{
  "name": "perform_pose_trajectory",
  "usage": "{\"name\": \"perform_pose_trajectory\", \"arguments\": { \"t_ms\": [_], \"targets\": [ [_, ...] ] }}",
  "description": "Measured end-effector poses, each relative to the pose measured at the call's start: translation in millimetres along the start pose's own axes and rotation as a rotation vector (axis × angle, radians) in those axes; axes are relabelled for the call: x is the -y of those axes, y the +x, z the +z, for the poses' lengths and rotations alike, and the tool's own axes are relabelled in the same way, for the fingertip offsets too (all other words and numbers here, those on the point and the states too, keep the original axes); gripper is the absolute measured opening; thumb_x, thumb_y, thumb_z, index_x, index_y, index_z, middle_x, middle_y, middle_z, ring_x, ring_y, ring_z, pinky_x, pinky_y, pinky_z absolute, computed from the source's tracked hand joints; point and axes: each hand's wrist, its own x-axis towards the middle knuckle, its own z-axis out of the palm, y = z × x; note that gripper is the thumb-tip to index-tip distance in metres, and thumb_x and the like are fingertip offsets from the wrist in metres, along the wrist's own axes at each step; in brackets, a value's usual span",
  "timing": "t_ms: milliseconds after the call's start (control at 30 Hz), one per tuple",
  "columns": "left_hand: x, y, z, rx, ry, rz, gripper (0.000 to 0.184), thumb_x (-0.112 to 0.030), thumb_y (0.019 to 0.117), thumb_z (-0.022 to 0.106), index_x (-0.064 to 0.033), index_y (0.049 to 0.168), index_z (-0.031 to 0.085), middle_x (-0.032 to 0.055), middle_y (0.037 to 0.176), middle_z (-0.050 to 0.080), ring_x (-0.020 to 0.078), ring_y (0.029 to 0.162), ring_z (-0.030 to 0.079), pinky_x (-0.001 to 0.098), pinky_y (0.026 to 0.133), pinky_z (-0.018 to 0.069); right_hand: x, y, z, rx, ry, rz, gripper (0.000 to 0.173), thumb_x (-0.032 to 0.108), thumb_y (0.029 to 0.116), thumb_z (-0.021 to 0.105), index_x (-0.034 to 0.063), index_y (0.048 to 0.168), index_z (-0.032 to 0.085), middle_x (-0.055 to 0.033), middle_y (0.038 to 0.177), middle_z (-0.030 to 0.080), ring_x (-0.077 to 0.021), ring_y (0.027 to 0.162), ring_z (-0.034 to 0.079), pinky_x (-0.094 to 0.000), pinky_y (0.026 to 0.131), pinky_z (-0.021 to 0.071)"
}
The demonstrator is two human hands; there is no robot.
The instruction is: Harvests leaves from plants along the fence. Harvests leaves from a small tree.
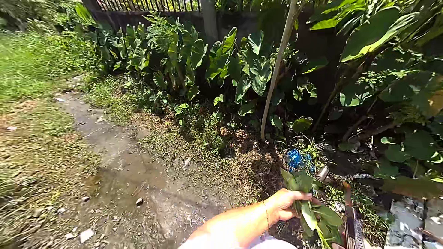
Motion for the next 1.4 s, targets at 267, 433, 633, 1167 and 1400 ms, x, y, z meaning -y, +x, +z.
{"name": "perform_pose_trajectory", "arguments": {
  "t_ms": [267,433,633,1167,1400],
  "targets": [
    [-18,-9,-31,-0.293,-0.19,0.162,0.019,-0.017,0.105,0.051,-0.0036,0.105,0.065,0.0055,0.09,0.072,0.0093,0.071,0.067,0.0245,0.064,0.0562,20,40,56,0.301,0.116,0.13,0.047,-0.008,0.0802,0.068,-0.0016,0.123,0.051,0.0018,0.095,0.066,-0.0026,0.083,0.067,-0.0247,0.078,0.0595],
    [-24,0,-44,-0.387,-0.264,0.211,0.018,-0.017,0.1058,0.05,-0.0033,0.108,0.062,0.0064,0.089,0.07,0.0099,0.068,0.065,0.0236,0.061,0.0551,22,60,69,0.51,0.15,0.163,0.042,-0.005,0.0841,0.066,-0.0002,0.123,0.051,0.004,0.093,0.067,-0.003,0.082,0.067,-0.0246,0.079,0.0593],
    [-54,12,-50,-0.392,-0.322,0.275,0.019,-0.017,0.1073,0.045,-0.0041,0.111,0.059,0.0083,0.093,0.072,0.0113,0.067,0.067,0.0224,0.058,0.0546,30,88,67,0.566,0.001,0.165,0.068,-0.007,0.072,0.077,-0.0026,0.132,0.045,-0.0015,0.094,0.069,-0.0088,0.08,0.071,-0.0309,0.079,0.0618],
    [-25,39,-50,-0.615,-0.236,0.385,0.026,-0.026,0.106,0.05,-0.0073,0.119,0.063,0.0104,0.107,0.073,0.0173,0.083,0.072,0.0281,0.069,0.0586,6,137,27,0.349,0.204,0.153,0.048,-0.006,0.0807,0.064,-0.0024,0.127,0.05,-0.0095,0.095,0.07,-0.0189,0.079,0.072,-0.0357,0.069,0.0636],
    [0,25,-23,-0.707,-0.189,0.494,0.029,-0.027,0.1076,0.045,-0.007,0.114,0.065,0.009,0.108,0.073,0.0169,0.09,0.072,0.029,0.075,0.0589,4,150,-11,0.481,0.148,0.048,0.049,0.002,0.0755,0.068,0.0002,0.123,0.056,-0.0065,0.096,0.071,-0.0171,0.081,0.073,-0.0344,0.071,0.0638]
  ]
}}
